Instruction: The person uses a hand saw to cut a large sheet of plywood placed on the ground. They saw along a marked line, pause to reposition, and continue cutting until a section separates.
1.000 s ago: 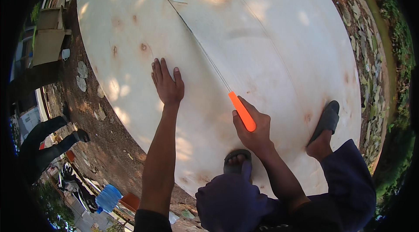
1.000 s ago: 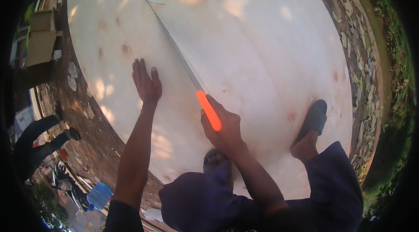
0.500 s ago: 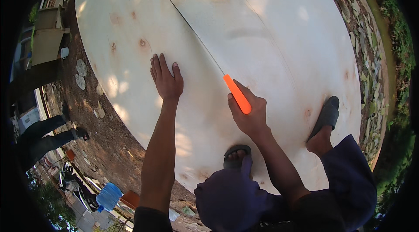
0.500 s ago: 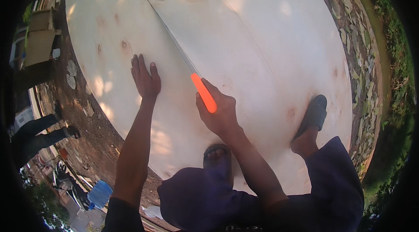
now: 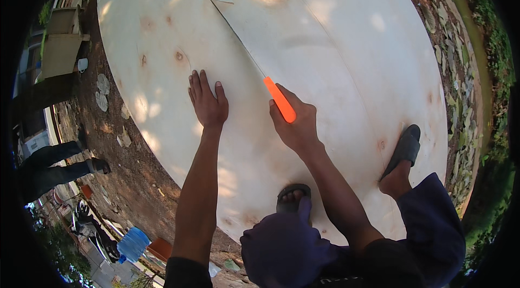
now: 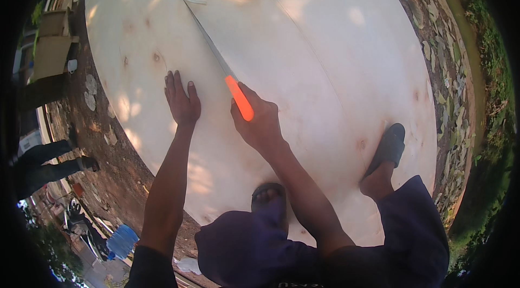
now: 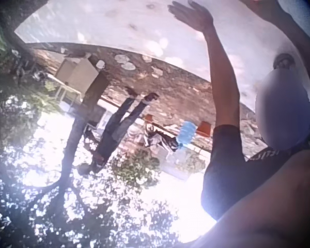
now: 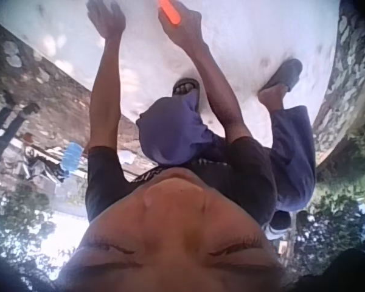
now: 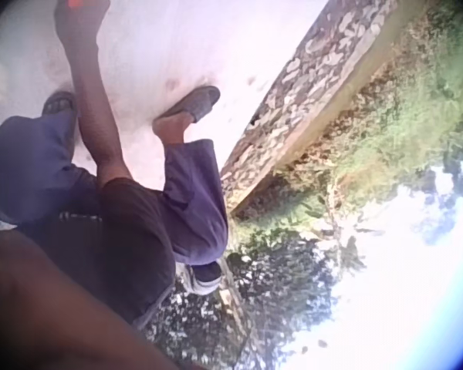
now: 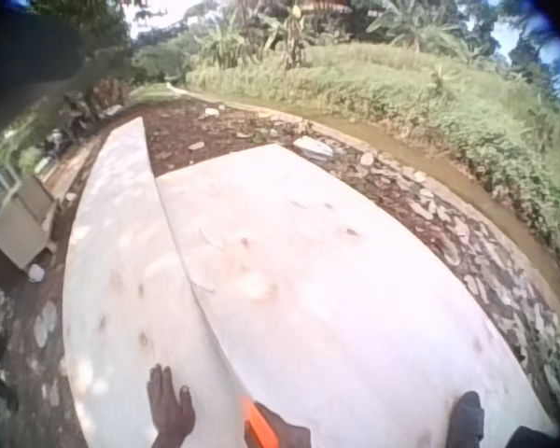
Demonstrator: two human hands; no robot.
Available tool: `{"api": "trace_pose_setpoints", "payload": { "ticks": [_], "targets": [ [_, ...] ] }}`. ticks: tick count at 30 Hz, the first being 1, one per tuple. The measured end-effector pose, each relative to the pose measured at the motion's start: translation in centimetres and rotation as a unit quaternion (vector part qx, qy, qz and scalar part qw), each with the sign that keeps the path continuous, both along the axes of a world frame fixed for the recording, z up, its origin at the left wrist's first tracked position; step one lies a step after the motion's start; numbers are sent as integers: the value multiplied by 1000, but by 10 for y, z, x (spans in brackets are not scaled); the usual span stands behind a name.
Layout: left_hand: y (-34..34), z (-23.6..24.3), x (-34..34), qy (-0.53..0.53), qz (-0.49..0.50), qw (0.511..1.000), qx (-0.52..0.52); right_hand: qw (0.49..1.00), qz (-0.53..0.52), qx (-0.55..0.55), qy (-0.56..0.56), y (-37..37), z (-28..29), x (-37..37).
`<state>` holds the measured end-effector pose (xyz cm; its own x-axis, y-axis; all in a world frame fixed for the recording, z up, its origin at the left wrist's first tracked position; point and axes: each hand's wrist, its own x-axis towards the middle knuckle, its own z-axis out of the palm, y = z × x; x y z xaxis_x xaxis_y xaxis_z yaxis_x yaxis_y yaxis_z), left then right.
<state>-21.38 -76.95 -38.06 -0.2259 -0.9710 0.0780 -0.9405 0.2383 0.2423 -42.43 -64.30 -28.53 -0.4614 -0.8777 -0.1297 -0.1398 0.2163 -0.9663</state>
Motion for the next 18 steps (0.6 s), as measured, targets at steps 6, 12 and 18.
{"api": "trace_pose_setpoints", "payload": {
  "ticks": [6,12,18],
  "targets": [
    [-1,2,12,0,3,1000,19,998,23,33,-39,-25,1,0],
    [2,0,4,-1,1,1000,-4,997,-1,-41,62,69,0,-2],
    [2,3,3,15,-22,1000,5,999,27,27,-26,-64,-13,0]
  ]
}}
